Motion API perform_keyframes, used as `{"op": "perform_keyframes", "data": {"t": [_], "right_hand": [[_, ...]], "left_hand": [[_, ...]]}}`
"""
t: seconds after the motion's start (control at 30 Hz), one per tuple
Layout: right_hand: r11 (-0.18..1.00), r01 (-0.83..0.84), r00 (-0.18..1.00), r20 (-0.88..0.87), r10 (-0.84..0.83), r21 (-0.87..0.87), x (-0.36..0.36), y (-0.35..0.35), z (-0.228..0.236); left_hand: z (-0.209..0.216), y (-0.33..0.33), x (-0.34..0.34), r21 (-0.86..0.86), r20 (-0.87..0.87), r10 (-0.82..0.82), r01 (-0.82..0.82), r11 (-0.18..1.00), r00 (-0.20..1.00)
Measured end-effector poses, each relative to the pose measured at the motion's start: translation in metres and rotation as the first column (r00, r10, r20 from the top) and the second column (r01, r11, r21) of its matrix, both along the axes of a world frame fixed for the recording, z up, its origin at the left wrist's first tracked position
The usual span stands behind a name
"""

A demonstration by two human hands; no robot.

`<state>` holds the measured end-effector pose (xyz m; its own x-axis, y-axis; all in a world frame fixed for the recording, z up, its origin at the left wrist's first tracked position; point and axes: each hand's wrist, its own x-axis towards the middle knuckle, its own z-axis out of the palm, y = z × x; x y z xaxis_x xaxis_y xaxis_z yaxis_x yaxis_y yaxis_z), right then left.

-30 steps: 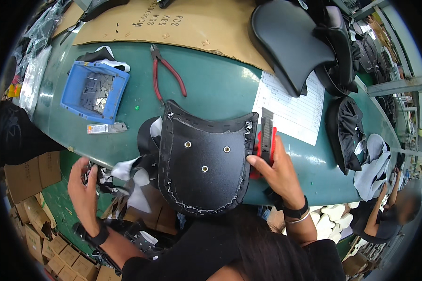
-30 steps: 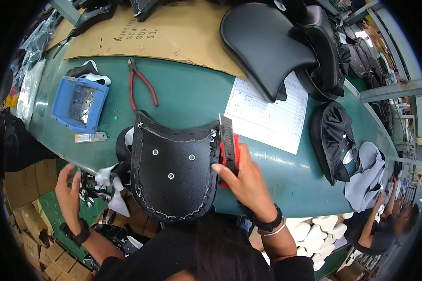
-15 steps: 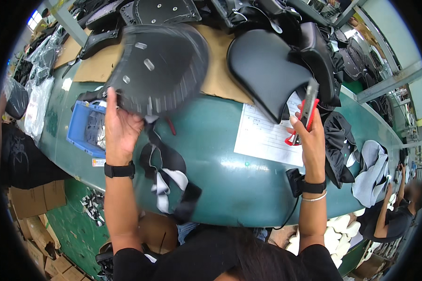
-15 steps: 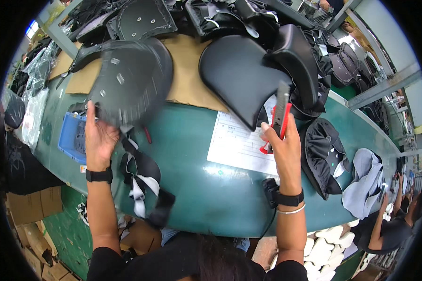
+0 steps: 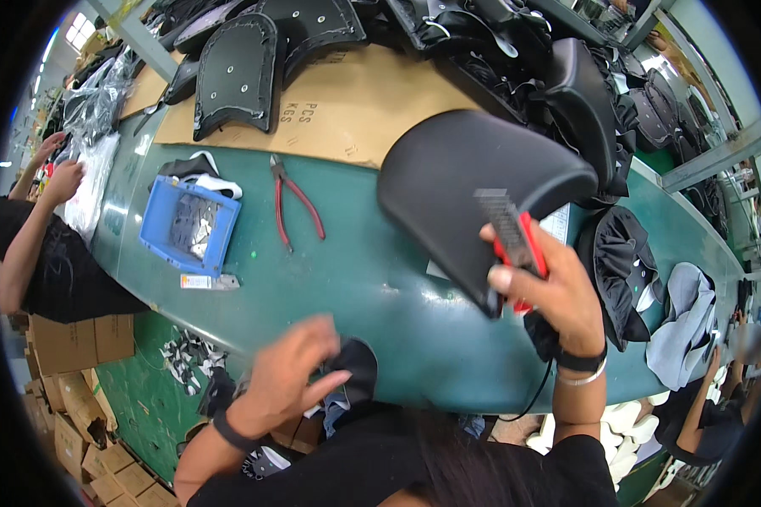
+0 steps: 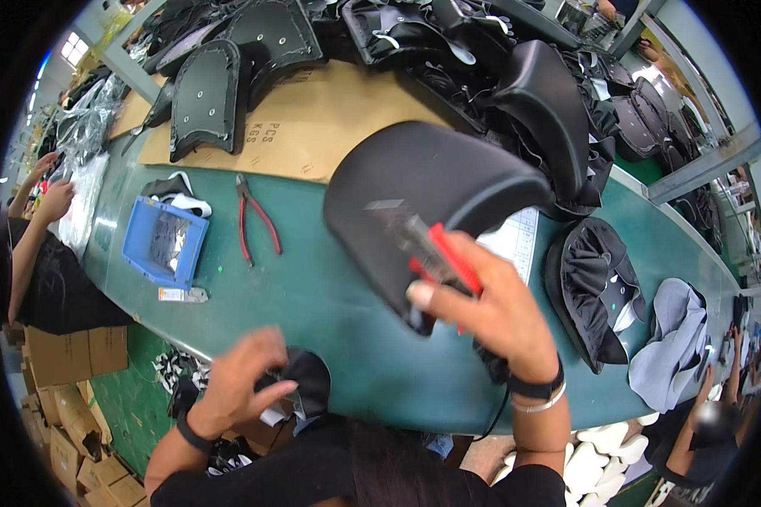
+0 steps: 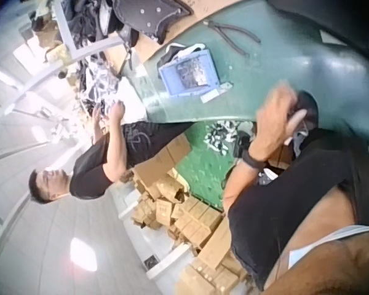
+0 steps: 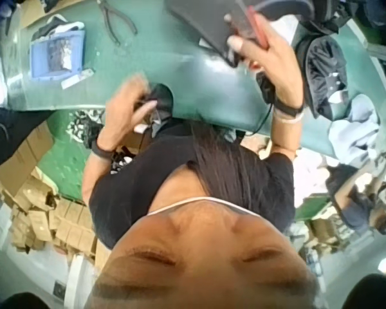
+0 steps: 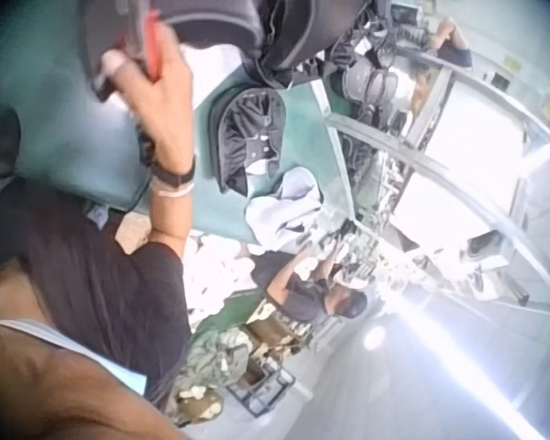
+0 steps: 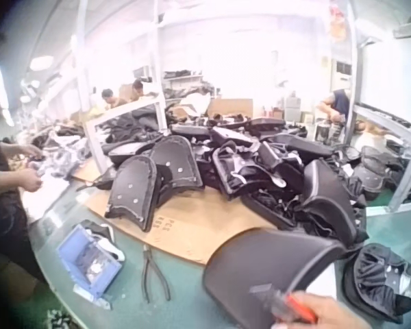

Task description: The person trims excess fabric from the edges of padded seat components using a utility knife.

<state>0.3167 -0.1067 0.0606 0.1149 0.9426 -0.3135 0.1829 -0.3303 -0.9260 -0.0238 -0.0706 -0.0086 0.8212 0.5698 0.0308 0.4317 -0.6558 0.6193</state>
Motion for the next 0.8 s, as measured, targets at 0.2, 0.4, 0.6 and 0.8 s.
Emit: {"op": "perform_keyframes", "data": {"t": [0.2, 0.4, 0.6, 0.8], "right_hand": [[0.858, -0.298, 0.955, 0.142, 0.262, 0.42, -0.048, -0.034, 0.017], [0.898, 0.401, 0.916, -0.047, -0.399, 0.179, -0.022, -0.058, -0.034], [0.985, 0.147, 0.984, -0.091, -0.155, -0.086, -0.029, -0.081, -0.083], [0.966, 0.227, 0.962, -0.127, -0.242, -0.121, -0.03, -0.074, -0.075]], "left_hand": [[-0.007, 0.027, 0.098, 0.318, 0.682, 0.001, -0.299, 0.9, 0.731], [-0.001, 0.016, 0.069, -0.981, 0.182, 0.914, 0.001, 0.195, 0.363], [-0.028, -0.037, 0.038, -0.166, 0.141, 0.825, -0.808, 0.565, 0.547], [0.03, 0.019, 0.104, 0.515, 0.103, -0.254, 0.167, 0.841, 0.962]]}}
